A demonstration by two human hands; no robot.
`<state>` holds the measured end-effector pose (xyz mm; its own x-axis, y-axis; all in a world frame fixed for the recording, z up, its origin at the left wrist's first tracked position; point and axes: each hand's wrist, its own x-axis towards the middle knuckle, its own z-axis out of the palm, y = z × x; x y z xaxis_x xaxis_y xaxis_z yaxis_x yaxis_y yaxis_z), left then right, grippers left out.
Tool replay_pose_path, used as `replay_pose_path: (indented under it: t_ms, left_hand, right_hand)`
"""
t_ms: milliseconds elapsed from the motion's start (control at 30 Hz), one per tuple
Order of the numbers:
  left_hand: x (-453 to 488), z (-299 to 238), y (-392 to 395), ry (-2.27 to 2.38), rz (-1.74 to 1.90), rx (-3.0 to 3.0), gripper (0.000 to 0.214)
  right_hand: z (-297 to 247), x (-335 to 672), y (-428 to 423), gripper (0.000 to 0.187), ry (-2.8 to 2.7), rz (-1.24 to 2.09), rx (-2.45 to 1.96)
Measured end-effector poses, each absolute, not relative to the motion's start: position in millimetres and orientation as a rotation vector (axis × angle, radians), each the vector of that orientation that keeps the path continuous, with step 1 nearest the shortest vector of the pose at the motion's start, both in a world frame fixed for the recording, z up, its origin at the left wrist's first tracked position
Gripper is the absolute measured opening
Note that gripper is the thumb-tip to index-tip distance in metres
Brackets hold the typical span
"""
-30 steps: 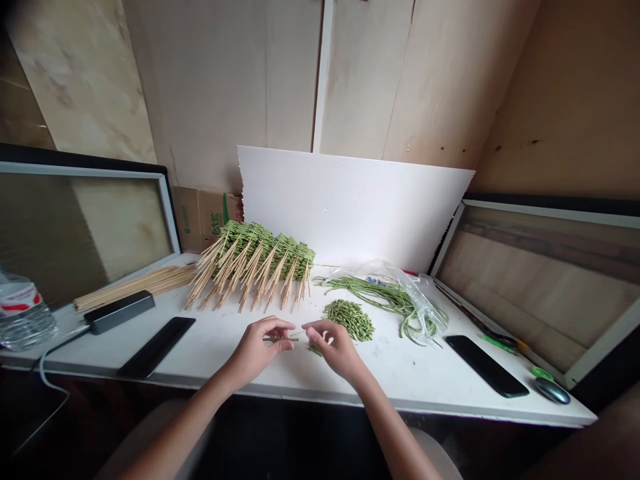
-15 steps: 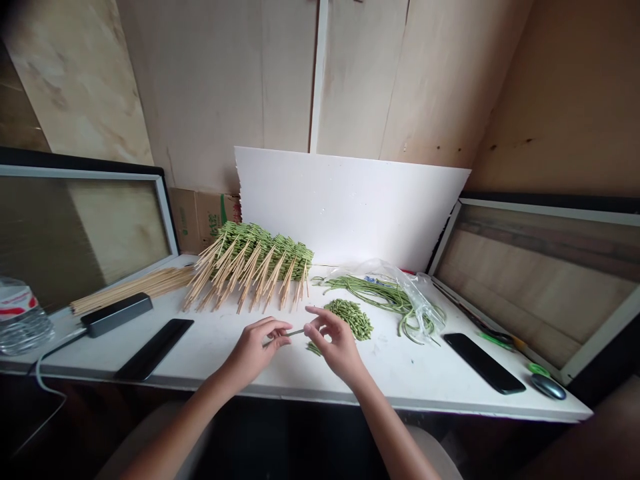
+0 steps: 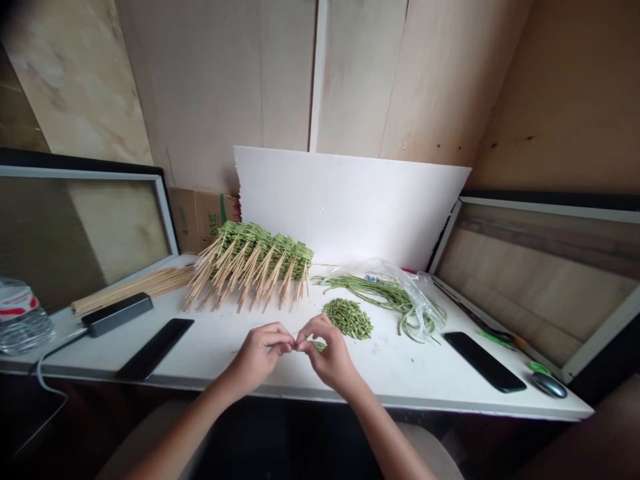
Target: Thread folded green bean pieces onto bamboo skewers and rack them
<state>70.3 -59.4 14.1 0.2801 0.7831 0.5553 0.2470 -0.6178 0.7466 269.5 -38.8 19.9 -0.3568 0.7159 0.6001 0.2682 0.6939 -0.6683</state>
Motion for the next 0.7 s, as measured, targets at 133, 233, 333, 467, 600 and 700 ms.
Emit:
replay_pose_path:
  t_ms: [133, 233, 333, 467, 600, 700]
  left_hand:
    - [74.1, 15.0, -62.0, 0.831, 1.322, 1.846, 0.024]
    - [75.9, 13.2, -61.7, 0.759, 1.290, 1.762, 0.020]
    - [75.0, 9.2, -56.8, 0.698, 1.306, 1.678, 0.017]
    - [67.5, 4.2, -44.8, 0.756, 1.397, 1.601, 0.012]
    - [59.2, 2.7, -38.4, 0.911, 1.341, 1.605, 0.022]
    - [57.8, 1.5, -39.0, 0.994, 1.297, 1.677, 0.024]
  right_hand:
    - [13.7, 266.2, -38.7, 0.034, -1.825, 0.835, -0.669]
    - [9.0, 261.9, -40.1, 0.034, -1.711, 1.087, -0.595]
    - [6.5, 261.2, -38.7, 0.036, -1.590, 1.177, -0.595]
    - [4.6, 271.6, -25.3, 0.032, -1.632, 0.824, -0.821]
    - [-10.6, 286.1, -4.5, 0.036, -1.866, 0.404, -1.110]
    - [-31.4, 293.4, 7.9, 0.039, -1.972, 0.304, -1.253]
